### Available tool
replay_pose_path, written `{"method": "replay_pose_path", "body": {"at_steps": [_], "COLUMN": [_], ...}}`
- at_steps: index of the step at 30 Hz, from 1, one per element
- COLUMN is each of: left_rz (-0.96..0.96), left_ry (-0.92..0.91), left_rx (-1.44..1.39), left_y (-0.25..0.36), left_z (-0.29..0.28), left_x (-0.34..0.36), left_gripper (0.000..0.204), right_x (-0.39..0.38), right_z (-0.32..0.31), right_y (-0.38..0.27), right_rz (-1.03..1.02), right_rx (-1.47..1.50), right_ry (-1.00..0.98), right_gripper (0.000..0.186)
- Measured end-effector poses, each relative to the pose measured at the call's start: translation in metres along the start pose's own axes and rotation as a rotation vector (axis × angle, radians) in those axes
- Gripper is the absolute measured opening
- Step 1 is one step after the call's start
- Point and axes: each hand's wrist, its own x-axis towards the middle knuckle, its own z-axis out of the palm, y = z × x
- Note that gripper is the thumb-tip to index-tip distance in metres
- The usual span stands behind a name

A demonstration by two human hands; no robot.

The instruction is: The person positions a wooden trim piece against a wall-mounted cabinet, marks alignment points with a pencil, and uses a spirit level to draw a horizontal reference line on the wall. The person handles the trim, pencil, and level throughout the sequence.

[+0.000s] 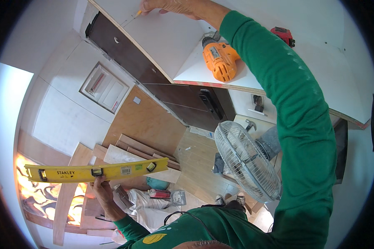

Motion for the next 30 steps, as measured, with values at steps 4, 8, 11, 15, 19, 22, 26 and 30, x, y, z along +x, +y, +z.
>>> {"method": "replay_pose_path", "body": {"at_steps": [4,8,11,15,19,22,26,30], "left_rz": [-0.004,0.006,0.013,0.005,0.102,0.156,0.179,0.206], "left_ry": [-0.015,-0.038,-0.026,-0.056,-0.049,0.041,-0.054,-0.085], "left_rx": [-0.012,-0.023,-0.024,-0.047,-0.133,-0.227,-0.321,-0.452], "left_y": [-0.001,-0.006,-0.014,-0.005,-0.027,-0.030,-0.038,-0.022], "left_z": [-0.003,-0.014,-0.026,-0.015,-0.032,-0.029,-0.036,0.003], "left_x": [-0.001,0.002,0.006,0.003,0.021,0.025,0.047,0.045], "left_gripper": [0.009,0.010,0.012,0.019,0.028,0.033,0.033,0.035], "right_x": [0.000,0.002,0.006,-0.003,-0.050,-0.099,-0.166,-0.217], "right_z": [0.000,0.000,-0.004,-0.050,-0.074,-0.102,-0.125,-0.138], "right_y": [-0.003,-0.006,-0.011,-0.065,-0.150,-0.175,-0.199,-0.183], "right_rz": [0.010,0.003,0.070,0.082,-0.079,-0.093,0.166,0.117], "right_rx": [-0.062,-0.153,0.026,-0.022,-0.199,-0.526,-0.874,-0.762], "right_ry": [-0.023,-0.029,-0.045,0.087,0.251,0.266,0.443,0.439], "right_gripper": [0.021,0.023,0.026,0.030,0.027,0.032,0.039,0.021]}}
